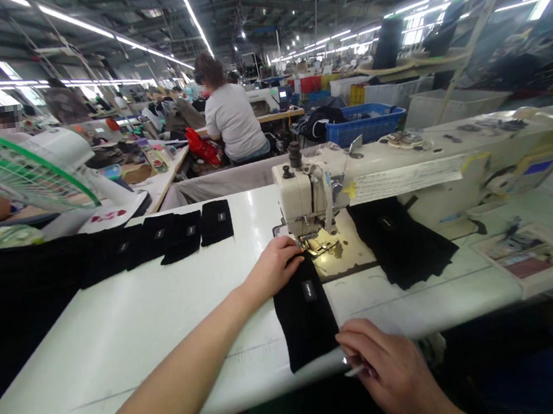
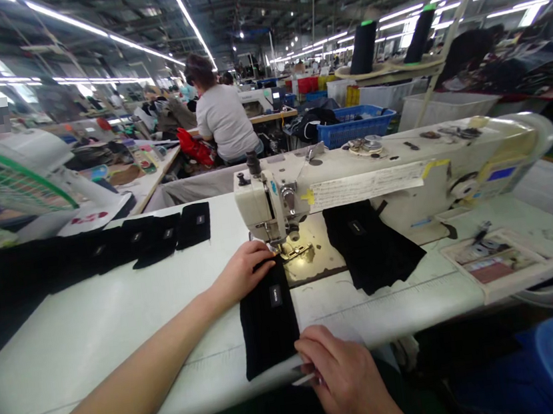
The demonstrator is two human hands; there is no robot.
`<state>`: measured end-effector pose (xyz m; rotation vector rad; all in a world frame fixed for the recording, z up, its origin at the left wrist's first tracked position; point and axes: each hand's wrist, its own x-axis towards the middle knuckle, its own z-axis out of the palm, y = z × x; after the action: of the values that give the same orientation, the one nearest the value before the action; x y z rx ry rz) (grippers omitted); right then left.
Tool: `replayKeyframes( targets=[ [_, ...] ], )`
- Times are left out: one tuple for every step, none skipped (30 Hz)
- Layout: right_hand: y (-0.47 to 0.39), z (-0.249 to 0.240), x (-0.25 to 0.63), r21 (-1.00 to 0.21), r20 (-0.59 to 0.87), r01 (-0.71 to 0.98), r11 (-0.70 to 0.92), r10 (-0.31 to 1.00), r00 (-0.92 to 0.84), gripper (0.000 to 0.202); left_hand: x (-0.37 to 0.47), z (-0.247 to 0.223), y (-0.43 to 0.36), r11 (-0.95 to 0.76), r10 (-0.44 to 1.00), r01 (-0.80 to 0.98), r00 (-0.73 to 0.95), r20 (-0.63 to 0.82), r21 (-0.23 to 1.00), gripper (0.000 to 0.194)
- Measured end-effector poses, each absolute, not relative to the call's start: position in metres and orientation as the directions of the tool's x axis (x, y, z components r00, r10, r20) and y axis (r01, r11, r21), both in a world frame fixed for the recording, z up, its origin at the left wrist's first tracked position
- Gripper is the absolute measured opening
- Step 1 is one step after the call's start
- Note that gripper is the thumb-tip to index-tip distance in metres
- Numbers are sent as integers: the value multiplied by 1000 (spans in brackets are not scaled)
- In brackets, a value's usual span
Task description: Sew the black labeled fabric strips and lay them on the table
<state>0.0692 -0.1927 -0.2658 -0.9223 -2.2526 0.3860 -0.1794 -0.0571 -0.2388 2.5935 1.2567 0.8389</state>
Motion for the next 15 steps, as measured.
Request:
replayKeyframes(
  targets=[
    [-192,-266,70,-497,457,513,700,713,-532,41,-180,-239,-57,-640,760,683,493,423,352,12],
    [-192,-266,70,-503,451,511,696,717,-532,42,-180,-239,-57,-639,760,686,491,426,349,12],
    [-192,-266,70,-510,447,507,695,718,-534,43,-180,-239,-57,-638,760,688,490,428,346,12],
    [-192,-266,70,-515,445,503,694,718,-536,44,-179,-239,-58,-638,759,690,491,428,341,12],
    [-192,-266,70,-517,444,502,693,719,-535,45,-179,-239,-58,-639,758,690,491,430,338,12],
    [-191,-266,71,-517,443,500,694,717,-538,45,-179,-238,-58,-640,756,690,490,433,337,13],
    [-191,-266,71,-515,439,500,696,716,-544,45,-179,-238,-58,-641,755,690,490,436,336,13],
    [-191,-266,71,-511,435,502,698,714,-549,46,-179,-238,-58,-642,754,690,490,437,335,13],
    [-191,-267,72,-508,432,503,699,712,-554,46,-179,-237,-59,-641,755,690,489,437,335,14],
    [-191,-267,72,-507,427,503,700,711,-559,46,-179,-237,-59,-640,756,691,489,435,336,14],
    [-191,-268,72,-510,422,502,699,712,-562,46,-179,-237,-59,-639,758,692,490,430,337,14],
    [-191,-269,72,-515,416,501,696,714,-563,46,-179,-237,-59,-636,761,693,491,424,340,15],
    [-191,-270,72,-523,412,501,690,719,-560,46,-179,-237,-59,-632,765,694,489,420,343,15],
    [-191,-270,72,-531,406,499,685,722,-560,46,-179,-237,-59,-629,768,696,487,416,347,15],
    [-192,-271,72,-538,401,496,682,724,-561,47,-180,-237,-59,-625,771,698,485,412,349,15]
  ],
)
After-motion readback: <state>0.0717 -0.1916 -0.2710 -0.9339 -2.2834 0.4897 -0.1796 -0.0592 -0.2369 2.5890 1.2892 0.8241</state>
